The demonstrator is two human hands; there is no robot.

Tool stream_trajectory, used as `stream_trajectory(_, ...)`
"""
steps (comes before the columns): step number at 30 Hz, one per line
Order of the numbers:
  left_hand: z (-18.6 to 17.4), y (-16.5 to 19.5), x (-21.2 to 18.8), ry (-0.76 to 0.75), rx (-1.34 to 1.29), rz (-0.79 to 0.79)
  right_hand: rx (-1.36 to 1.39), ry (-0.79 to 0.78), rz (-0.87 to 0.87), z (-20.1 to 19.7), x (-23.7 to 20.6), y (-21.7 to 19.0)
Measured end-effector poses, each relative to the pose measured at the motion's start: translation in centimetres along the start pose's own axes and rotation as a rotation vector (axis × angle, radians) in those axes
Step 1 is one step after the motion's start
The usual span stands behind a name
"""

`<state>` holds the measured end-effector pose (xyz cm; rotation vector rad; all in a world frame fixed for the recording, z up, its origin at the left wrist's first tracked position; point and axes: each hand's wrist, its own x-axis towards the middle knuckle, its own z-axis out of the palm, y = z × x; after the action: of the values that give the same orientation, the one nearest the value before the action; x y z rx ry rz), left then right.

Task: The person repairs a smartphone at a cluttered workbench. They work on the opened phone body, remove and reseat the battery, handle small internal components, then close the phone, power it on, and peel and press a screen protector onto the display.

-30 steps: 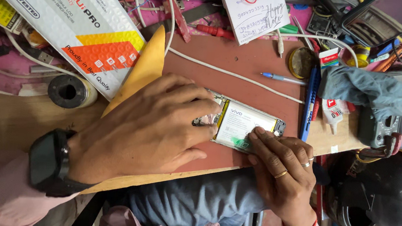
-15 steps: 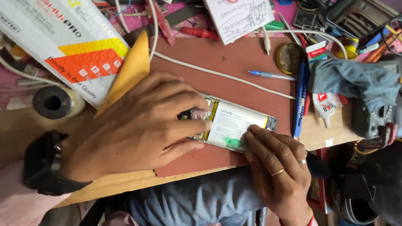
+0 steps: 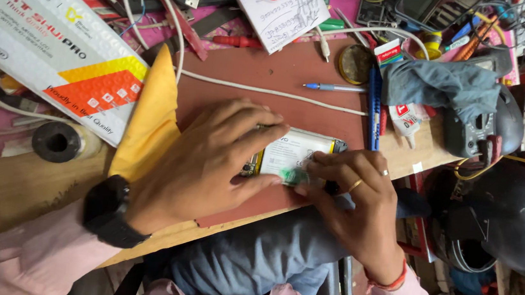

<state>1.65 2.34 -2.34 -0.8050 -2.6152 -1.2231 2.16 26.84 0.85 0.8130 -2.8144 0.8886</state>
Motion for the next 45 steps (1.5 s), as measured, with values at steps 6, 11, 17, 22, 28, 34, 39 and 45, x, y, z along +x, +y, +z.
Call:
stream_trajectory(6, 0.2, 0.4, 0.3, 0.061, -0.020, -0.082, 0.119, 0.041, 0.253, 1.6, -0.2, 0.1)
stream_trajectory(11, 0.3, 0.5, 0.3, 0.066, -0.015, -0.094, 0.169, 0.111, 0.180, 2.1, -1.0, 0.2)
stream_trajectory(17, 0.0, 0.7, 0.0, 0.065, -0.026, -0.057, 0.317, 0.083, 0.232, 1.7, -1.7, 0.8)
stream_trajectory(22, 0.0, 1.5, -0.2, 0.070, 0.041, 0.006, 0.533, 0.143, 0.247, 1.5, -2.1, 1.1)
stream_trajectory(28, 0.4, 2.8, -0.3, -0.040, 0.267, 0.197, 0.242, 0.086, 0.065, 0.0, -2.6, 0.7)
stream_trajectory(34, 0.8, 3.3, -0.6, -0.078, 0.252, 0.217, -0.173, -0.126, -0.103, 0.3, -2.8, -0.8)
stream_trajectory(39, 0.8, 2.9, -0.9, -0.096, 0.210, 0.181, -0.259, -0.161, -0.107, 0.2, -2.8, -1.2)
stream_trajectory(45, 0.2, 2.3, -0.2, -0.024, 0.143, 0.179, -0.107, -0.122, -0.148, -1.6, -1.2, -1.0)
